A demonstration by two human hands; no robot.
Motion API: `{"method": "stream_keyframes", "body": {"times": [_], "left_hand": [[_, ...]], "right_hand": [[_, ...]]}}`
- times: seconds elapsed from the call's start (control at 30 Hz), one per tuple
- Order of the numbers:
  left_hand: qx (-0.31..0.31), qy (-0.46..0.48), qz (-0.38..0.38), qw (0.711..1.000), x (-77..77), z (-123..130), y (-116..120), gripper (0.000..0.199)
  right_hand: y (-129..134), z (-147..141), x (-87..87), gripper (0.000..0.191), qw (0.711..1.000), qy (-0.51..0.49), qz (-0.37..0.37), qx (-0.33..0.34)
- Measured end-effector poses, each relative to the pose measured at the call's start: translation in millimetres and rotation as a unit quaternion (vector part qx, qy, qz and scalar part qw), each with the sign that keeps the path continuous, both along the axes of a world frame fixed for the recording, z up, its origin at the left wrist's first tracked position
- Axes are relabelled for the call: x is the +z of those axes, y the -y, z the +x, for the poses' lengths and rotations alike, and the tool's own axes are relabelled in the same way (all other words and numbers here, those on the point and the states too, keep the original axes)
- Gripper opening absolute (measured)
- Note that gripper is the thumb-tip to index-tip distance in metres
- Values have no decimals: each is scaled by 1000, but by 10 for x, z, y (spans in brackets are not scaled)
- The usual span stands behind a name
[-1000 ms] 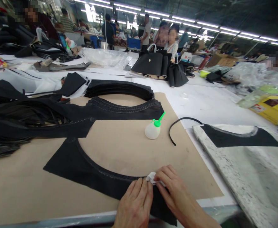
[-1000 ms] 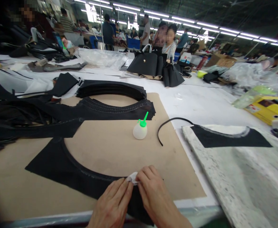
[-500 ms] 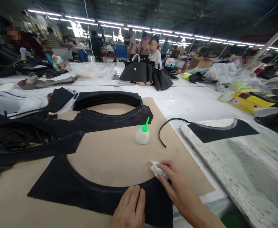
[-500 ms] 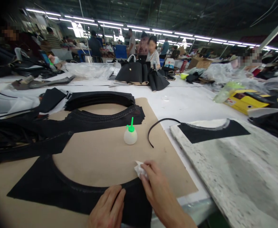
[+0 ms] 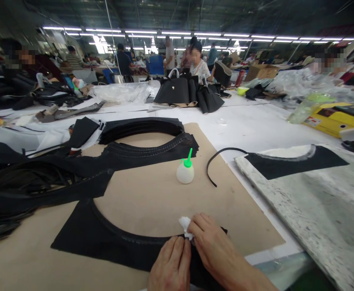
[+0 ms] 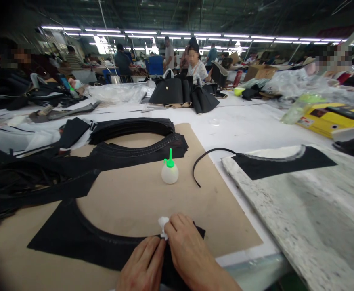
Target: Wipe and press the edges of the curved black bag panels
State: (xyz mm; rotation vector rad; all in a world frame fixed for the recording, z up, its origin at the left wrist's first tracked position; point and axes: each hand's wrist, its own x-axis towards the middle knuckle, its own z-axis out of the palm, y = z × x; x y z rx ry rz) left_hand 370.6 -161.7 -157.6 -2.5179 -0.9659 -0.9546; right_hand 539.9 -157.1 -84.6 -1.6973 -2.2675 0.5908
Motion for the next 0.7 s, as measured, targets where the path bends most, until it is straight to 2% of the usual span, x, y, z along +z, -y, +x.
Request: {"method": "stream_keyframes", "body": {"times": [0.2,0.27,0.37,0.47,0.57,0.7], "left_hand": [[7,16,-8,1000,2,9,26,33],[7,16,-17,1000,23,8,40,34],[4,10,-34,999,59,2,44,35],[0,0,-32,999,68,-2,34,37],[-1,-7,-31,1000,47,1,33,38],[5,2,-25,1000,23,6,50,37]], "right_hand": [[143,158,80,30,999,-7,0,52],[135,222,124,27,998,-61,-5,20],[63,249,163,23,987,-145,18,-68],[9,168,112,23,982,-171,0,-74],[14,55,7,19,992,-112,-18,-63],[26,37,-25,21,999,7,21,-30]]}}
